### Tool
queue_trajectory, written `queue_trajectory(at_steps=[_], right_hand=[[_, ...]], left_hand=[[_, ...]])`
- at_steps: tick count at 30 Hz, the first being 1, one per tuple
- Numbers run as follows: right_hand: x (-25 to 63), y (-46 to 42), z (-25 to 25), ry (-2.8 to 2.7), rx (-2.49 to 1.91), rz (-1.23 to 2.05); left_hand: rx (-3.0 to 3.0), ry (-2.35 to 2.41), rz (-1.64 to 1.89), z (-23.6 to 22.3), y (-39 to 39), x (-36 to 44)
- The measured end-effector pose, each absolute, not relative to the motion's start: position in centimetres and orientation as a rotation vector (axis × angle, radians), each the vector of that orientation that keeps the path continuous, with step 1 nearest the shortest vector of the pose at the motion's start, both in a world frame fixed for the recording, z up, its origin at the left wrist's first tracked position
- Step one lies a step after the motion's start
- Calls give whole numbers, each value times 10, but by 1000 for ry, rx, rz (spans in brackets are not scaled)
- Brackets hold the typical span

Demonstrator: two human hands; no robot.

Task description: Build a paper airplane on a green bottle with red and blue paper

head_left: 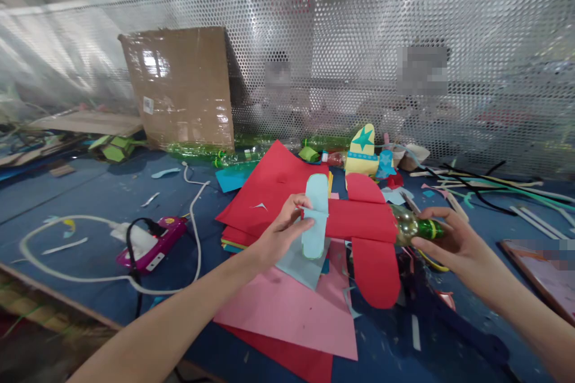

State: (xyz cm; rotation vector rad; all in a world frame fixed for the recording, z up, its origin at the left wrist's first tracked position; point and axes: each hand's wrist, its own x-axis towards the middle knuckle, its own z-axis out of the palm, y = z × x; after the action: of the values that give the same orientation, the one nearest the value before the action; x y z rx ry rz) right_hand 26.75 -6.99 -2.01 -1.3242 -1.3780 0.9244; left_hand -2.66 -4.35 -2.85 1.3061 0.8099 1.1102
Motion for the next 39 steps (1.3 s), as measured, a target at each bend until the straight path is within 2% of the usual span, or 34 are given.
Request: queue_trajectory(at_steps=[12, 21, 27, 39], right_hand=[[268, -69, -22, -1383, -1289, 943], [267, -68, -20, -1342, -1464, 982], [267, -67, -20, -1227, -1408, 1107], [263, -70, -18, -1151, -1227, 1127]], left_hand=[[927, 591, 1216, -27, -30, -29], [1146, 685, 1006, -38, -28, -32], [1236, 741, 1052, -37, -26, -34], [1058, 793, 1145, -33, -20, -37]])
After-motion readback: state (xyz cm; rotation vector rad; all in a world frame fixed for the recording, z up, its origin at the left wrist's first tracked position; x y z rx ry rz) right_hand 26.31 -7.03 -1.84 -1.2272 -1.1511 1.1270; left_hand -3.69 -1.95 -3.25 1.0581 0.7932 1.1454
